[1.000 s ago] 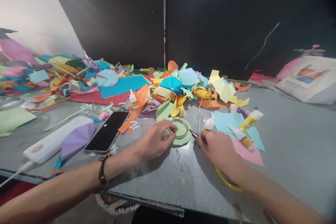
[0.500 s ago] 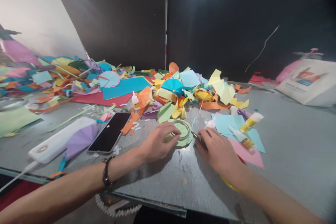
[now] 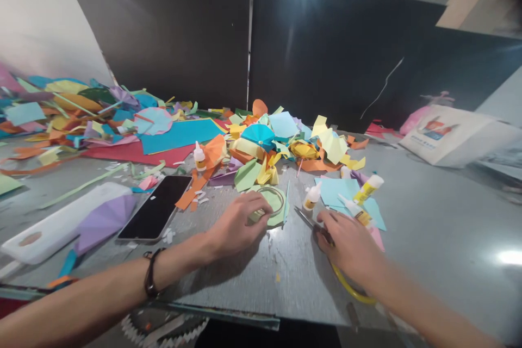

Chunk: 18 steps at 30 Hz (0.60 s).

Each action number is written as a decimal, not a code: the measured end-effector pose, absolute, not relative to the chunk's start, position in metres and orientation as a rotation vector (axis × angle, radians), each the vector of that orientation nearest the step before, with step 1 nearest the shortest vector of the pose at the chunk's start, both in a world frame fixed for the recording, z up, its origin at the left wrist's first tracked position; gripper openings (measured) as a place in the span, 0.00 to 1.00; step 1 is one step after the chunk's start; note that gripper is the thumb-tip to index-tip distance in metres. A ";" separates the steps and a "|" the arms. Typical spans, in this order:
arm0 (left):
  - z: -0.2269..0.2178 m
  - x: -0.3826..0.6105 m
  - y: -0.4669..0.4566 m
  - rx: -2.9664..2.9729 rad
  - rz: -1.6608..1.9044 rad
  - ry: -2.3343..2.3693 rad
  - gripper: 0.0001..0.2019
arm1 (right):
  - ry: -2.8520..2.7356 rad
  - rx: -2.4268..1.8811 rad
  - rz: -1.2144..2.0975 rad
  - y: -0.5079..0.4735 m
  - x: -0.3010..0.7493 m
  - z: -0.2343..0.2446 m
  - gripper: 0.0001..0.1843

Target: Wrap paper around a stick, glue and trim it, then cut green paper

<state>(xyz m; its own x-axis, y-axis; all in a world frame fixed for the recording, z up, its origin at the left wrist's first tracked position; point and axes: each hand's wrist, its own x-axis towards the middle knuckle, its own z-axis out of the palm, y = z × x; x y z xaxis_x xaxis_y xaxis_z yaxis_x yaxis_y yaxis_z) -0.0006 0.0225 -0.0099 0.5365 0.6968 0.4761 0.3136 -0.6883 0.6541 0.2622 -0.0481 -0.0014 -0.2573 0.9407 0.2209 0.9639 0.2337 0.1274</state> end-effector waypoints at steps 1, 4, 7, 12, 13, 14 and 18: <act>-0.010 -0.001 0.022 2.281 1.021 0.811 0.06 | -2.383 -1.861 -0.367 -0.050 0.263 -0.001 0.07; -0.012 -0.001 0.023 2.287 1.030 0.806 0.06 | -2.377 -1.869 -0.368 -0.053 0.267 0.003 0.06; -0.013 -0.001 0.022 2.290 1.045 0.796 0.06 | -2.364 -1.869 -0.353 -0.052 0.278 0.016 0.08; -0.013 -0.001 0.018 2.361 1.043 0.706 0.06 | -2.264 -1.915 -0.373 -0.045 0.303 0.041 0.11; -0.013 -0.001 0.017 2.382 1.034 0.673 0.06 | -2.246 -1.898 -0.390 -0.046 0.304 0.044 0.11; -0.013 -0.001 0.015 2.408 1.020 0.636 0.07 | -2.243 -1.852 -0.408 -0.046 0.302 0.046 0.12; -0.010 -0.001 0.011 2.520 0.941 0.503 0.10 | -2.327 -1.486 -0.410 -0.052 0.273 0.049 0.13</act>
